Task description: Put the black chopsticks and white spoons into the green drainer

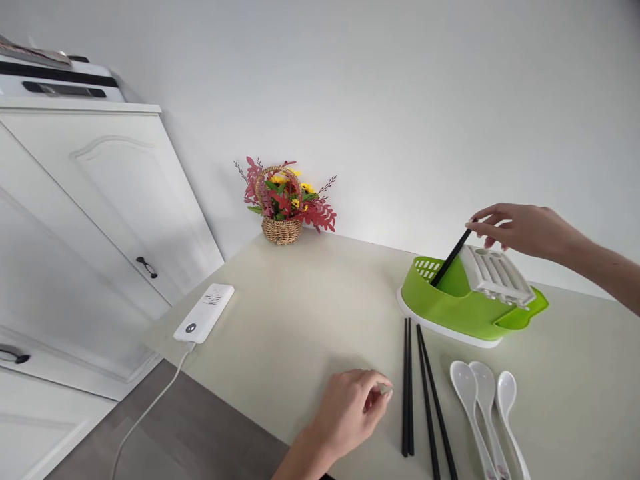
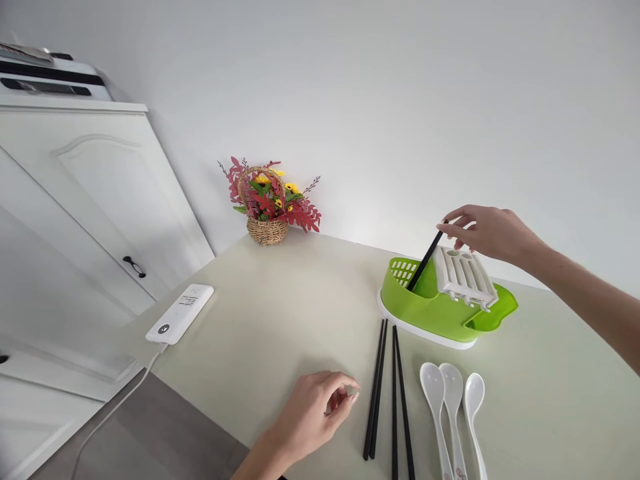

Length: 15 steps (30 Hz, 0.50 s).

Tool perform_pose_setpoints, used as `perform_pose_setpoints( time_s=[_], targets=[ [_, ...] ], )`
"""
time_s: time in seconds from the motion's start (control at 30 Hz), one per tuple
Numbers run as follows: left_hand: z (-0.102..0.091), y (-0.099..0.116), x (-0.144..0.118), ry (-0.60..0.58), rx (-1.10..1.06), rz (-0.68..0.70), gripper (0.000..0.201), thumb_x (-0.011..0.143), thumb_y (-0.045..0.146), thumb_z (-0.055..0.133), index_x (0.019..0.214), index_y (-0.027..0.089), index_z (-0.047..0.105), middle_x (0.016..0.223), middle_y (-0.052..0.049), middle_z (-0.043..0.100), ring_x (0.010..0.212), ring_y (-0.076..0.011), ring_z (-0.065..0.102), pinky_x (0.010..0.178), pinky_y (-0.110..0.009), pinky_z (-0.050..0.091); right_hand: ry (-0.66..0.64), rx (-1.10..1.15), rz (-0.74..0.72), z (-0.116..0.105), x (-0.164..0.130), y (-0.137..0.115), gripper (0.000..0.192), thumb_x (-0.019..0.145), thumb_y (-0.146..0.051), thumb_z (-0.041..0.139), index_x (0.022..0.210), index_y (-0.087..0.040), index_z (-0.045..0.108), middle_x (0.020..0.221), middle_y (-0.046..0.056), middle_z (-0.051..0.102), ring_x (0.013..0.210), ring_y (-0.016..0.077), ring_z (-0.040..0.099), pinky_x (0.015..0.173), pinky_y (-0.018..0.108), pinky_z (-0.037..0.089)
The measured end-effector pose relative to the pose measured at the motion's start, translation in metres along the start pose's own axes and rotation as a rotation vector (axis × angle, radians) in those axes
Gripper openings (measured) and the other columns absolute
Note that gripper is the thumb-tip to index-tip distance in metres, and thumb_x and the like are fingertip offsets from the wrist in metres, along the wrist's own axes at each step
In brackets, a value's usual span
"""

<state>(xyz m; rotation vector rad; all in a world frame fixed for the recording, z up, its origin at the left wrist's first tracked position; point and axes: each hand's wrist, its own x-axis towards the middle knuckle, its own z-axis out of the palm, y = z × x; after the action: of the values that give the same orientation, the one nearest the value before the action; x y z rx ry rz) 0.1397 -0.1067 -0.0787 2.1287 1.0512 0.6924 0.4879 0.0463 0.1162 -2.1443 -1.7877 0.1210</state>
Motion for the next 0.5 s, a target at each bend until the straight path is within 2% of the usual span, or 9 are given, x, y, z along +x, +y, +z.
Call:
perform_pose_setpoints(
  time_s=[0.07, 0.13, 0.23, 0.3, 0.4, 0.47, 0.5],
  targets=[
    [0.000, 0.000, 0.001, -0.002, -0.007, -0.002, 0.016, 0.098, 0.024, 0.055, 0.105, 0.024, 0.069, 0.082, 0.001, 0.074, 0.068, -0.0116, 0.064, 0.063, -0.020, 0.046, 0.102, -0.005, -0.033, -0.004, -0.014, -0.006, 0.063, 0.093, -0.065, 0.049, 0.126, -0.014, 0.064, 0.092, 0.009, 0.078, 0.078, 0.0120, 0.069, 0.076, 0.029, 0.040],
    [0.000, -0.001, 0.002, -0.007, -0.008, -0.003, 0.016, 0.098, 0.024, 0.055, 0.106, 0.024, 0.069, 0.081, 0.001, 0.074, 0.067, -0.0116, 0.064, 0.062, -0.020, 0.046, 0.187, -0.006, -0.071, -0.008, -0.037, -0.015, 0.058, 0.096, -0.062, 0.048, 0.124, -0.014, 0.064, 0.095, 0.009, 0.078, 0.078, 0.0095, 0.069, 0.074, 0.026, 0.039],
    [0.000, -0.001, 0.002, -0.011, -0.015, -0.003, 0.017, 0.099, 0.026, 0.054, 0.106, 0.023, 0.069, 0.082, 0.001, 0.073, 0.068, -0.0119, 0.064, 0.062, -0.020, 0.046, 0.174, 0.003, -0.123, -0.007, -0.082, -0.027, 0.031, 0.099, -0.046, 0.056, 0.114, -0.022, 0.069, 0.094, 0.003, 0.078, 0.067, 0.0075, 0.066, 0.067, 0.023, 0.040],
    [0.000, -0.001, 0.002, -0.010, -0.024, -0.007, 0.018, 0.100, 0.027, 0.053, 0.107, 0.023, 0.069, 0.084, 0.000, 0.074, 0.069, -0.0121, 0.064, 0.064, -0.021, 0.047, 0.023, -0.008, -0.155, 0.003, -0.116, -0.033, 0.018, 0.098, -0.038, 0.060, 0.109, -0.027, 0.071, 0.087, 0.000, 0.077, 0.063, 0.0103, 0.065, 0.062, 0.024, 0.041],
    [-0.001, 0.000, 0.002, -0.015, -0.026, -0.022, 0.021, 0.101, 0.030, 0.051, 0.107, 0.023, 0.070, 0.083, 0.000, 0.074, 0.069, -0.0126, 0.064, 0.064, -0.022, 0.048, -0.257, -0.067, -0.214, 0.032, -0.168, -0.039, 0.019, 0.101, -0.037, 0.056, 0.101, -0.029, 0.073, 0.081, -0.001, 0.075, 0.067, 0.0144, 0.068, 0.062, 0.026, 0.043],
    [-0.002, 0.002, 0.003, -0.026, -0.028, -0.033, 0.023, 0.102, 0.033, 0.050, 0.108, 0.023, 0.070, 0.080, 0.000, 0.072, 0.068, -0.0132, 0.064, 0.063, -0.022, 0.047, -0.337, -0.160, -0.202, 0.057, -0.199, -0.045, 0.023, 0.102, -0.036, 0.052, 0.095, -0.029, 0.072, 0.077, 0.000, 0.074, 0.068, 0.0186, 0.070, 0.063, 0.029, 0.044],
    [-0.003, 0.003, 0.003, -0.032, -0.031, -0.037, 0.024, 0.102, 0.034, 0.049, 0.108, 0.022, 0.069, 0.079, -0.001, 0.072, 0.068, -0.0135, 0.064, 0.063, -0.022, 0.047, -0.336, -0.209, -0.193, 0.070, -0.212, -0.047, 0.024, 0.102, -0.036, 0.052, 0.092, -0.027, 0.072, 0.077, 0.002, 0.074, 0.071, 0.0216, 0.072, 0.064, 0.031, 0.045]
  ],
)
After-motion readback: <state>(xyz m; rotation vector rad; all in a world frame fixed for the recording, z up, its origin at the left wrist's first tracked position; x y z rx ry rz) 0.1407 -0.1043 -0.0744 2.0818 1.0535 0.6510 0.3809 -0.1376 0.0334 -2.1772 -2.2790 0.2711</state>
